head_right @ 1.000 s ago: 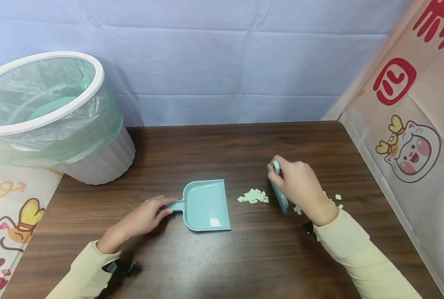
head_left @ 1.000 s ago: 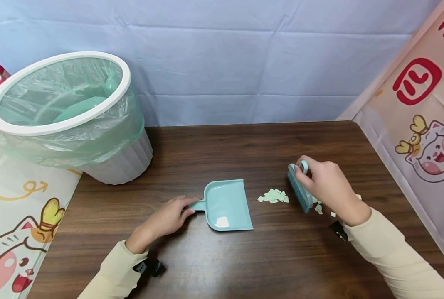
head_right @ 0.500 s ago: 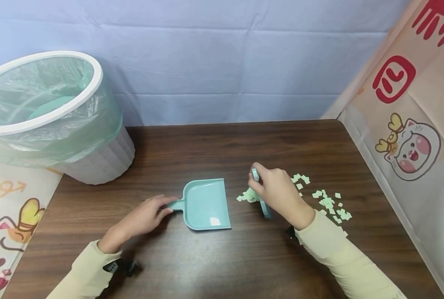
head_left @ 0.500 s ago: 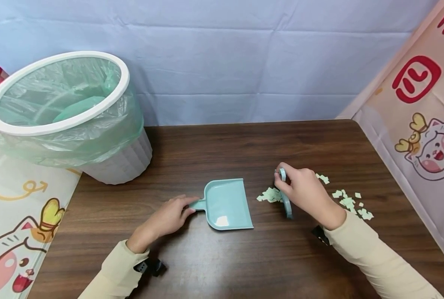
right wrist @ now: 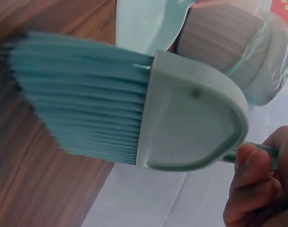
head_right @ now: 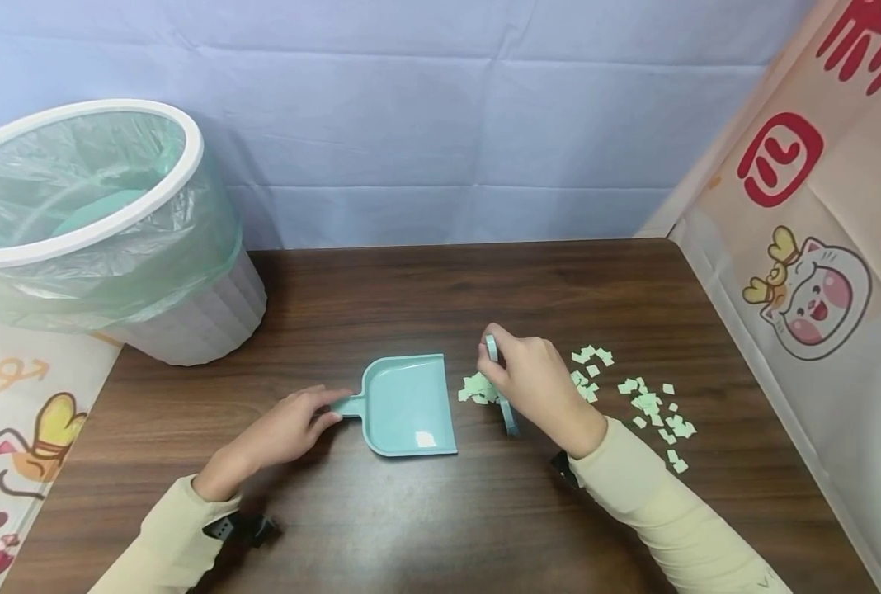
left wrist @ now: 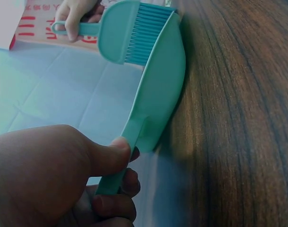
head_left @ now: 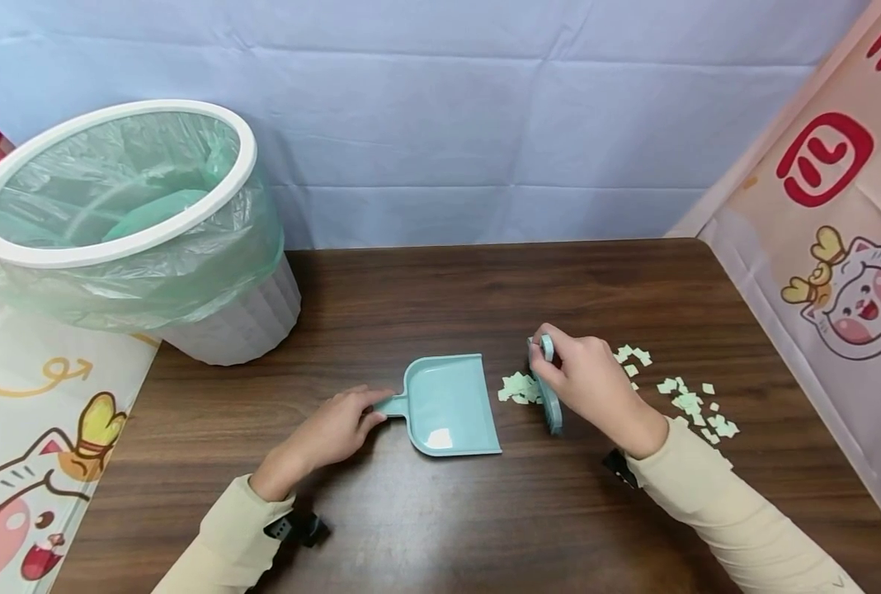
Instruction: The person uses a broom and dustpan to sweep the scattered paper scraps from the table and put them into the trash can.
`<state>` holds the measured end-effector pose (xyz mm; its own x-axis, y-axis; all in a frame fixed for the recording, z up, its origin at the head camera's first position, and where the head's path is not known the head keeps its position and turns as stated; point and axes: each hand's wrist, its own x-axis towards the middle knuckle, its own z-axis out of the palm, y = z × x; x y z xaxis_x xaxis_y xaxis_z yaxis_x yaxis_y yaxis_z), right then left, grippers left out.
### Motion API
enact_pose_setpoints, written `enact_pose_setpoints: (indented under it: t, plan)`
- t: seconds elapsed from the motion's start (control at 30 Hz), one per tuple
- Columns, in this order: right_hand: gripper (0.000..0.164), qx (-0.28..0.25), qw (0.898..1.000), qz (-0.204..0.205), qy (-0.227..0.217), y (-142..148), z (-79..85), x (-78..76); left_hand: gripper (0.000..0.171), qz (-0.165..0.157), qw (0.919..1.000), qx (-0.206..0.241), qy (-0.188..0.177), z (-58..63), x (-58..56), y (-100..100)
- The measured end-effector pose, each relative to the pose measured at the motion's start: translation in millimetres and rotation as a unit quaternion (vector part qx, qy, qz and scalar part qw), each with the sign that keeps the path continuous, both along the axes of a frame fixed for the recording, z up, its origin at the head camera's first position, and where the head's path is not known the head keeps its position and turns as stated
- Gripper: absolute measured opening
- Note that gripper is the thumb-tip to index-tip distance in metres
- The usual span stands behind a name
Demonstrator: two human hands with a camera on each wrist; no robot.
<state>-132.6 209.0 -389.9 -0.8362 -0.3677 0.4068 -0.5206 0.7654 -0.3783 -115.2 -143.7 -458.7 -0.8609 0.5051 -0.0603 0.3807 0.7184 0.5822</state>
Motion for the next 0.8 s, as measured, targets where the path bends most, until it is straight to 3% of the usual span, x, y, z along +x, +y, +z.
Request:
enact_pose_setpoints:
  t: [0.17, 0.43, 0.8]
  plan:
    - [0.011, 0.012, 1.0, 0.026, 0.011, -12, -4.5, -0.8, 0.038, 0.006, 0.9999, -0.003, -0.011, 1.5, -0.3, 0]
    - [0.01, 0.019, 0.998, 0.054, -0.008, -33, -6.7, 0.7, 0.038, 0.007, 0.9998, -0.004, -0.018, 1.7, -1.0, 1]
    - [0.009, -0.024, 0.996, 0.069, -0.04, -50, -6.8, 4.0, 0.037, 0.007, 0.9997, 0.001, -0.024, 2.4, -1.2, 1]
